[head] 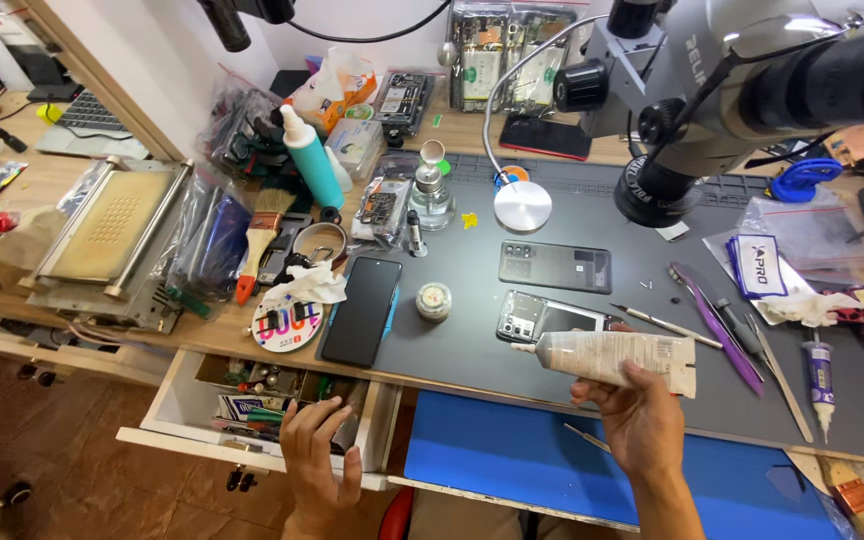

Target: The person applies adhesive from a tube onto the edges of a smartphone back cover. They then place the cover on the table and handle a plastic bag containing small electronic components.

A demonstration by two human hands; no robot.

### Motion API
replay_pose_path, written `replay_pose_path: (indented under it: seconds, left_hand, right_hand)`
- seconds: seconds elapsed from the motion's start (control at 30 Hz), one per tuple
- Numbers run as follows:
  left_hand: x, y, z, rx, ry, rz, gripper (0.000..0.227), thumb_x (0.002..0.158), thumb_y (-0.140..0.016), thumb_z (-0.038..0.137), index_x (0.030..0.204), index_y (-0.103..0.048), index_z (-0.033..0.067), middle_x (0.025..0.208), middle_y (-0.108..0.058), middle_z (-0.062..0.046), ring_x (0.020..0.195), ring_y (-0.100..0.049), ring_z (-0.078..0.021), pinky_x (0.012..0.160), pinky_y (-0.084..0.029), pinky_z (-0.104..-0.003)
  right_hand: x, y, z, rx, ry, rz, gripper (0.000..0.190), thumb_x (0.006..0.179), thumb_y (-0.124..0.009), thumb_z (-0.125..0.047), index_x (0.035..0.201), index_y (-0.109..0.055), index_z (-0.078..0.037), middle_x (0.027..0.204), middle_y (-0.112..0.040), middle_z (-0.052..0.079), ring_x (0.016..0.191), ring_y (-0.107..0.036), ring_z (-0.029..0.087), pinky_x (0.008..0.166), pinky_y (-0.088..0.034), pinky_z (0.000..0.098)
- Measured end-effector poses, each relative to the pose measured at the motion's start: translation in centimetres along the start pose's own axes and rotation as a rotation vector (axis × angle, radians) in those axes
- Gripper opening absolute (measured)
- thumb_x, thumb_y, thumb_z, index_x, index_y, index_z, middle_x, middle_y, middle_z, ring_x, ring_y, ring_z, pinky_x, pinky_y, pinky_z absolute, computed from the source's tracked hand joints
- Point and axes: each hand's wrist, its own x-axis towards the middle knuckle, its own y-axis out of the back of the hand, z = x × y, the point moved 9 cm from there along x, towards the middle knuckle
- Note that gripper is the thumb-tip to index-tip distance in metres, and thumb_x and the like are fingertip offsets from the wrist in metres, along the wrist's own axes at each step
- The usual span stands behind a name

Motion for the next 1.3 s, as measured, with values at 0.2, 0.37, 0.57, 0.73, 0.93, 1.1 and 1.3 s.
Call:
replay_pose_path:
  seconds: [0.2,0.37,0.57,0.73,0.93,1.1,1.3]
  left_hand:
    - [2.0,-3.1,-1.3,-0.057,-0.019,0.114,0.04,0.096,-0.049,0.04,0.121,-0.056,0.0086,0.123,-0.051,-0.011,0.116,-0.048,-0.0281,0.104,-0.038,-0.043]
    - [8.4,-5.3,8.4,-0.429,-0.107,-0.024,0.031,0.096,-0.061,0.023,0.122,-0.059,0.0067,0.119,-0.06,-0.012,0.11,-0.06,-0.0283,0.098,-0.051,-0.041]
    - [10.3,-12.7,16.5,-1.312,0.563,-0.69,0.061,0.102,-0.058,0.025,0.157,-0.039,0.0082,0.148,-0.06,-0.015,0.129,-0.064,-0.0265,0.109,-0.057,-0.043]
    - [9.1,-15.4,18.7,-1.48,0.782,-0.806,0.058,0.096,-0.068,0.009,0.151,-0.051,0.0008,0.138,-0.066,-0.017,0.109,-0.072,-0.0253,0.106,-0.062,-0.038]
    - [8.9,-17.1,17.7,-1.313,0.84,-0.735,0.047,0.093,-0.072,0.007,0.139,-0.062,0.0029,0.128,-0.075,-0.01,0.105,-0.077,-0.0193,0.101,-0.06,-0.03]
    - [9.6,-17.6,17.2,-1.333,0.859,-0.76,0.046,0.092,-0.07,0.003,0.137,-0.063,0.0023,0.128,-0.071,-0.01,0.106,-0.08,-0.0271,0.103,-0.061,-0.034]
    - [9.1,-17.9,17.7,-1.363,0.824,-0.751,0.052,0.091,-0.074,0.002,0.141,-0.058,0.0017,0.127,-0.076,-0.012,0.109,-0.07,-0.0141,0.098,-0.058,-0.028]
  right_hand:
    - [1.0,3.1,-2.3,0.128,0.028,0.039,0.072,0.112,-0.038,-0.06,0.135,-0.058,0.005,0.119,-0.067,0.027,0.066,-0.066,0.045,0.058,-0.058,0.0486]
    - [1.2,3.2,-2.0,0.088,-0.058,-0.033,0.094,0.11,-0.025,-0.076,0.132,-0.062,0.007,0.107,-0.071,0.04,0.056,-0.066,0.044,0.052,-0.057,0.0511]
    - [0.8,2.1,-1.0,-0.036,-0.16,0.005,0.089,0.111,-0.023,-0.067,0.131,-0.064,0.01,0.081,-0.067,0.034,0.045,-0.062,0.038,0.04,-0.049,0.0442]
    - [0.9,3.1,-2.6,-0.463,-0.126,0.208,0.072,0.111,-0.031,-0.044,0.106,-0.069,0.016,0.053,-0.059,0.031,0.044,-0.057,0.038,0.049,-0.053,0.0458]
    - [1.6,2.1,-5.2,-1.5,0.687,0.158,0.031,0.109,-0.051,-0.031,0.122,-0.071,-0.01,0.069,-0.068,0.016,0.06,-0.059,0.047,0.056,-0.044,0.0539]
    - [2.2,-0.7,-4.6,-0.324,-0.01,-0.122,0.09,0.098,-0.032,-0.07,0.136,-0.069,0.003,0.069,-0.067,0.017,0.045,-0.059,0.025,0.052,-0.053,0.0341]
    - [2.5,-1.4,-5.7,-1.053,-0.077,0.097,0.043,0.103,-0.048,-0.039,0.128,-0.08,-0.026,0.059,-0.063,0.007,0.051,-0.058,0.017,0.056,-0.05,0.0306]
